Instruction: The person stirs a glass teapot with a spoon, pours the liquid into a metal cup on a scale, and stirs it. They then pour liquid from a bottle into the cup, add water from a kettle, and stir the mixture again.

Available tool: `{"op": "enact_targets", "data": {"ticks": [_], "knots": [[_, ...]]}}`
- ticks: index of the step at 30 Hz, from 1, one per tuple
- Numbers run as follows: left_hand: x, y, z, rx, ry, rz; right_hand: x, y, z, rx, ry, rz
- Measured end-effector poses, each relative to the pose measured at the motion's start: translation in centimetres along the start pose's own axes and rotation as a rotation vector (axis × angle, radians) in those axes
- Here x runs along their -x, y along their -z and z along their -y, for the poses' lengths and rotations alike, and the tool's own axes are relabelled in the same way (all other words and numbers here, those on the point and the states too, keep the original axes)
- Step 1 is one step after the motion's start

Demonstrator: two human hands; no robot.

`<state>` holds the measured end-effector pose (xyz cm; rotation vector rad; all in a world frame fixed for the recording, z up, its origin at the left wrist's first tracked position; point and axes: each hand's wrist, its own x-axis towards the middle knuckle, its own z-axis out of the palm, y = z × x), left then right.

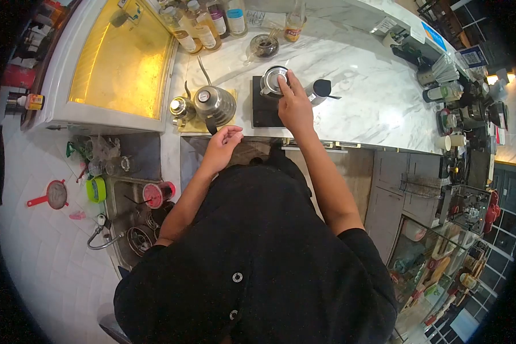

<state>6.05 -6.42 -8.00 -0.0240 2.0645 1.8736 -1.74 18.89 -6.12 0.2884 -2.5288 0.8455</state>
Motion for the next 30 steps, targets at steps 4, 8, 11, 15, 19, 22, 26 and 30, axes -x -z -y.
{"op": "enact_targets", "data": {"ticks": [4, 8, 11, 15, 19, 22, 26, 30], "knots": [[0.5, 0.6, 0.2, -0.029, 0.013, -0.016, -0.7, -0.2, -0.1, 0.052, -0.004, 0.017], [1.0, 1.0, 0.8, -0.012, -0.002, -0.028, -1.2, -0.5, 0.1, 0.089, -0.037, 0.025], [1.4, 1.6, 0.8, -0.006, 0.013, -0.043, -1.0, 0.0, 1.1, 0.081, -0.039, -0.005], [2.5, 3.4, -0.9, 0.006, -0.046, -0.205, 0.9, 1.1, 4.9, 0.012, -0.022, -0.114], [2.5, 7.8, -0.5, 0.016, -0.189, -0.514, 3.2, -0.8, 8.3, -0.285, -0.173, 0.091], [1.3, 11.7, 2.4, -0.045, -0.191, -0.684, 3.7, -3.8, 9.3, -0.483, -0.383, 0.339], [0.6, 13.6, 2.5, -0.238, 0.055, -0.853, 3.0, -7.3, 10.9, -0.795, -0.680, 0.603], [-1.1, 15.4, 5.7, -0.362, 0.109, -0.806, 3.8, -10.5, 11.9, -0.640, -0.523, 0.589]]}}
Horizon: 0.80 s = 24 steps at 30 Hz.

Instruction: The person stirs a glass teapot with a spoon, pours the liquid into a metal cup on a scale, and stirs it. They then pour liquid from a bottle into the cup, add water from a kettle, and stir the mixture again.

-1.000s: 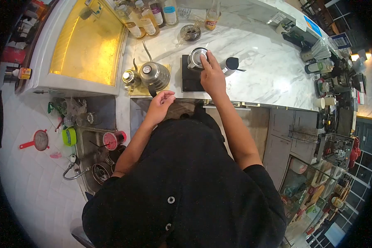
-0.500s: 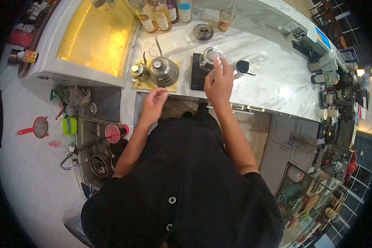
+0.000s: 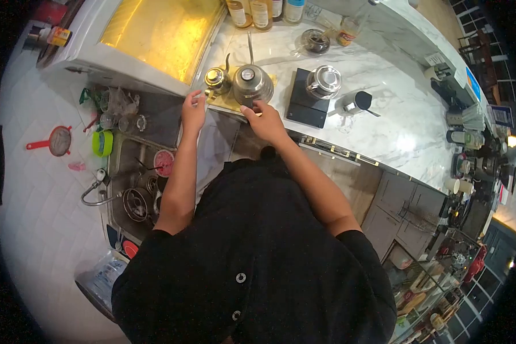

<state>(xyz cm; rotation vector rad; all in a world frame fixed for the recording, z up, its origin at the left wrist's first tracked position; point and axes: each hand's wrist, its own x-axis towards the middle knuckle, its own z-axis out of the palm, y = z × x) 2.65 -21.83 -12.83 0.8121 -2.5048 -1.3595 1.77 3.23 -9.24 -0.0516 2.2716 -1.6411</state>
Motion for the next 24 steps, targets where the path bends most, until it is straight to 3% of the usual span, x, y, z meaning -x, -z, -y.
{"op": "enact_targets", "data": {"ticks": [4, 12, 24], "knots": [[-0.6, -0.4, 0.6, 0.054, -0.053, 0.079, -0.3, 0.6, 1.2, 0.238, -0.080, 0.144], [-1.7, -1.0, 2.7, 0.147, -0.085, 0.087, -1.4, -2.2, -0.5, -0.034, -0.044, 0.009], [-1.9, -1.0, 3.2, 0.168, -0.063, 0.135, -1.2, -1.9, -1.0, -0.057, -0.086, 0.109]]}}
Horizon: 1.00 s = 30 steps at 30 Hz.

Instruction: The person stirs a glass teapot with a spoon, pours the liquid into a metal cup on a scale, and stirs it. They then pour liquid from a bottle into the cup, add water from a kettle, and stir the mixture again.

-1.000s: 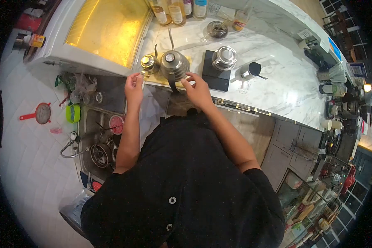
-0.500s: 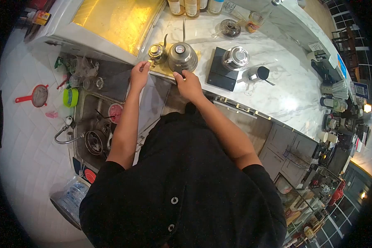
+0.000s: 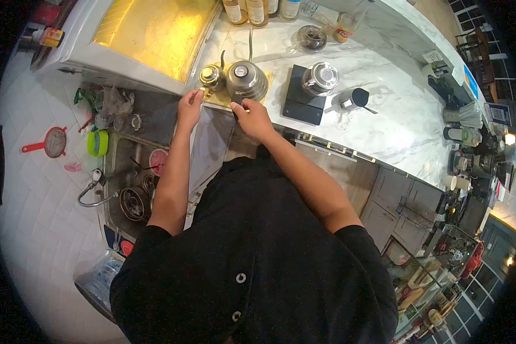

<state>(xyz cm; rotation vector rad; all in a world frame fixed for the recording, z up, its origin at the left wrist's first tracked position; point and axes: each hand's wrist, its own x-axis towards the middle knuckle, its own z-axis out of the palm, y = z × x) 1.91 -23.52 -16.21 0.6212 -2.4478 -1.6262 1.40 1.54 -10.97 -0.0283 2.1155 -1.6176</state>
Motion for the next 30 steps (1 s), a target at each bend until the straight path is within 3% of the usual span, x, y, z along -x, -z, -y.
{"op": "enact_targets", "data": {"ticks": [5, 8, 14, 20, 22, 30], "knots": [[0.3, 0.1, -0.6, -0.010, -0.017, -0.025, 0.7, 1.1, 0.1, -0.118, -0.048, 0.034], [1.5, 0.2, -1.3, 0.040, 0.051, -0.126, 1.9, 2.9, -1.6, -0.098, 0.086, -0.004], [4.5, 0.2, -4.0, 0.106, 0.017, -0.246, 5.4, 6.6, -8.5, -0.257, -0.120, -0.146], [6.1, -1.3, -12.7, 0.203, -0.132, -0.120, 10.3, 8.9, -12.1, -0.338, -0.240, -0.279], [6.3, -2.8, -14.5, 0.288, -0.243, 0.002, 11.2, 10.1, -12.8, -0.381, -0.281, -0.332], [8.6, -10.8, -19.9, 0.374, -0.323, 0.309, 14.8, 17.1, -13.6, -0.509, -0.286, -0.579]]}}
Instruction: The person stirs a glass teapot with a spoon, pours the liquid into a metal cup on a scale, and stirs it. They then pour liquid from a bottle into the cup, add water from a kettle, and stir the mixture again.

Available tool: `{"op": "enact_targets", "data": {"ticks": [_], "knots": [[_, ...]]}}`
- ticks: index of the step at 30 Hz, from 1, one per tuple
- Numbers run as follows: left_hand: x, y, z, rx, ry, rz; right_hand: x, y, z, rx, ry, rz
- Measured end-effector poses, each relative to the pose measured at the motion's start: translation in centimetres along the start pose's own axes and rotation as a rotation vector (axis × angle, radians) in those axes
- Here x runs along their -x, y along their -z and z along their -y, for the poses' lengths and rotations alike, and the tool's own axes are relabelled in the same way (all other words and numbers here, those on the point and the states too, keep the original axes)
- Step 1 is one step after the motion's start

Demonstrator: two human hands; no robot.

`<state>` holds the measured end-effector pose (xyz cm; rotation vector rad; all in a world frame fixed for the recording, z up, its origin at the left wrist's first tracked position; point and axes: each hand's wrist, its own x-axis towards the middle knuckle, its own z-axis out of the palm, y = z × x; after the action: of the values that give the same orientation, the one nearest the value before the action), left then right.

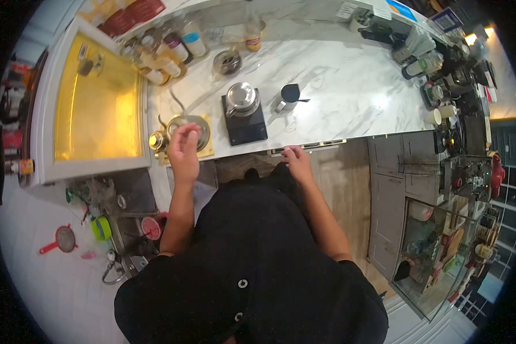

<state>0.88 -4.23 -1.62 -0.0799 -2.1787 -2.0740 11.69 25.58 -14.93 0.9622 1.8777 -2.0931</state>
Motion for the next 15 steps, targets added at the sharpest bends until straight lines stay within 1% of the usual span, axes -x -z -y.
{"op": "enact_targets", "data": {"ticks": [2, 4, 7, 8, 11, 15], "knots": [[-0.1, -2.5, 0.4, -0.028, -0.027, 0.078, -0.4, 2.2, 1.0, -0.059, 0.002, -0.095], [0.1, -5.0, -0.6, -0.086, -0.044, 0.156, -0.9, 4.3, 2.1, -0.099, 0.032, -0.120], [0.4, -8.7, -2.1, -0.081, -0.023, 0.226, -2.0, 7.7, 4.6, -0.107, 0.041, -0.187], [0.5, -9.6, -1.4, -0.074, -0.006, 0.244, -2.6, 8.7, 5.3, -0.109, 0.053, -0.183], [0.5, -12.4, -1.5, -0.060, 0.025, 0.220, -4.1, 11.4, 9.1, -0.075, 0.087, -0.217], [-0.2, -14.4, -1.6, -0.081, 0.060, 0.174, -7.8, 13.9, 13.5, -0.018, 0.174, -0.185]]}}
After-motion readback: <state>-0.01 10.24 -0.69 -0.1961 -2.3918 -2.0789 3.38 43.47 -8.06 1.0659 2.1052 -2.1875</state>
